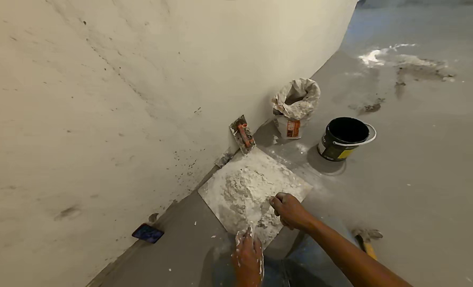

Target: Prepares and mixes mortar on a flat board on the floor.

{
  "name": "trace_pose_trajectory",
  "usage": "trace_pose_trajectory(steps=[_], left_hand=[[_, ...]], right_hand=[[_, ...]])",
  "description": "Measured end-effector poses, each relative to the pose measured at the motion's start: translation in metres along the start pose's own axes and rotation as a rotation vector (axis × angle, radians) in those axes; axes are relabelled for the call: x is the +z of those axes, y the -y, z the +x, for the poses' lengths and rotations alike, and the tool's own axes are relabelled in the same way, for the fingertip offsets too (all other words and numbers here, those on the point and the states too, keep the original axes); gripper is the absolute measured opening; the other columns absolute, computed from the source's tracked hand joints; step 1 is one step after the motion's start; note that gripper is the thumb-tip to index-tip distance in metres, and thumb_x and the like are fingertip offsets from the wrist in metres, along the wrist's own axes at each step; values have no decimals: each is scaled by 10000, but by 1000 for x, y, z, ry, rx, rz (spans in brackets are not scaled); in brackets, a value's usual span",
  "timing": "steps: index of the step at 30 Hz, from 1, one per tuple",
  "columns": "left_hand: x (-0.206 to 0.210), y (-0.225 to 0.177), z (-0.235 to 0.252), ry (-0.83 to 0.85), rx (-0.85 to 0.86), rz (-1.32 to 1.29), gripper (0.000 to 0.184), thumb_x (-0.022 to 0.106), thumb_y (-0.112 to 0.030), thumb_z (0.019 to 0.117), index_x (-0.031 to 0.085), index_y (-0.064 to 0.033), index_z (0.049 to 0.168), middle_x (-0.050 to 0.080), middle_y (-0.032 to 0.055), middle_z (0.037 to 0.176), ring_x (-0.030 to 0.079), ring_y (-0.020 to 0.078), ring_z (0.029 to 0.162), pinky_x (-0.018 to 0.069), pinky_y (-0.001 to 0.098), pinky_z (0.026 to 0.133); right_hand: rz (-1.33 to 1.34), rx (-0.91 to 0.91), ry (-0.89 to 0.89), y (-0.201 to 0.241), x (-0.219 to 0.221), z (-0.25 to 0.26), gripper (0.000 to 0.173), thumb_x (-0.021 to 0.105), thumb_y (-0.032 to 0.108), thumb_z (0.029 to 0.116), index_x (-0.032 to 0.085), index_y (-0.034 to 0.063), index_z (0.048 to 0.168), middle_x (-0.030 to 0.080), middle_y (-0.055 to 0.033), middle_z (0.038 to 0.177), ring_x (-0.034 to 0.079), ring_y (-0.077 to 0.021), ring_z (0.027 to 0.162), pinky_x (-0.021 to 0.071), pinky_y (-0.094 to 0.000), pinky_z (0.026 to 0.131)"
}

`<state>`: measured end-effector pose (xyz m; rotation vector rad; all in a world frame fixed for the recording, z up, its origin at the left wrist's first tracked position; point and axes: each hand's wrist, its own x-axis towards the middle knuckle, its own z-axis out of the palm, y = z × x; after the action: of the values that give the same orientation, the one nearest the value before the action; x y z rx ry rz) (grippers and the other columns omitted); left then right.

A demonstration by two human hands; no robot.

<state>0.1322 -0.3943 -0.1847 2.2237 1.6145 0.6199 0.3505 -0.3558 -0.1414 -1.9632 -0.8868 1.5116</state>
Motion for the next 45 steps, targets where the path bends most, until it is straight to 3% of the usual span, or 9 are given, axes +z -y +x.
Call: trace_pose_trajectory(steps=[6, 18, 24, 29, 33, 37, 41, 43, 45], left_hand=[[-2, 0, -1, 0, 19, 23, 299, 674, -184, 930, 750, -21, 1170, 719, 222, 1107, 745, 339, 874, 620, 499, 719], [-7, 20, 38, 60, 92, 54, 335, 610, -219, 978, 725, -39, 1236, 723, 208, 1149, 737, 348, 988, 616, 500, 814], [3, 8, 78, 236, 17, 75, 389, 562, -284, 1022, 674, -60, 1320, 680, 184, 1268, 703, 325, 1086, 585, 480, 912], [3, 1, 137, 460, -138, 182, 461, 478, -336, 1068, 584, -43, 1407, 609, 201, 1381, 614, 345, 1252, 493, 515, 1050], [0, 3, 152, 530, -101, 299, 460, 464, -314, 1064, 554, -73, 1445, 584, 183, 1415, 628, 339, 1225, 519, 505, 1012], [-11, -12, 135, 587, -38, 316, 480, 451, -326, 1071, 523, -87, 1480, 561, 188, 1453, 633, 346, 1227, 520, 502, 1018], [-29, -5, 102, 516, -41, 280, 457, 480, -332, 1056, 569, -108, 1444, 601, 160, 1414, 648, 321, 1208, 531, 493, 1003], [-39, 10, 91, 471, -62, 243, 453, 500, -331, 1050, 579, -110, 1438, 606, 161, 1405, 634, 325, 1229, 523, 496, 1016], [-44, 24, 79, 400, -75, 163, 454, 543, -322, 1032, 597, -91, 1420, 628, 179, 1368, 637, 343, 1219, 520, 512, 1019]], right_hand=[[125, 29, -3, -5, -3, -3, 389, 430, 435, 1102, 581, 77, 1088, 653, -63, 810, 561, -138, 482, 493, -291, 456], [97, -27, 78, -17, -6, -21, 383, 451, 435, 1093, 593, 80, 1098, 624, -54, 787, 557, -143, 509, 497, -301, 487], [-27, -31, 37, -33, -10, -33, 416, 444, 449, 1084, 619, 72, 1100, 640, -75, 808, 598, -174, 556, 532, -351, 530], [-260, -71, -7, -51, -10, -60, 458, 456, 455, 1075, 661, 46, 1087, 651, -120, 864, 658, -258, 738, 566, -472, 715], [-523, -106, -291, -50, 4, -74, 445, 439, 436, 1073, 662, 68, 1186, 715, -143, 1039, 718, -322, 941, 578, -543, 826], [-650, -211, -276, -43, 19, -39, 489, 382, 426, 1092, 607, 58, 1321, 682, -169, 1230, 717, -350, 1026, 583, -550, 857], [-581, -122, -153, -49, 12, 41, 451, 403, 399, 1081, 624, 43, 1249, 691, -202, 1163, 683, -383, 1107, 544, -593, 938], [-430, -100, -148, -56, 3, 67, 448, 442, 398, 1069, 657, 12, 1146, 696, -201, 1050, 691, -360, 1025, 547, -573, 907], [-220, -96, -143, -56, -3, 70, 455, 462, 411, 1074, 664, 5, 1115, 698, -150, 955, 695, -272, 805, 585, -478, 763]])
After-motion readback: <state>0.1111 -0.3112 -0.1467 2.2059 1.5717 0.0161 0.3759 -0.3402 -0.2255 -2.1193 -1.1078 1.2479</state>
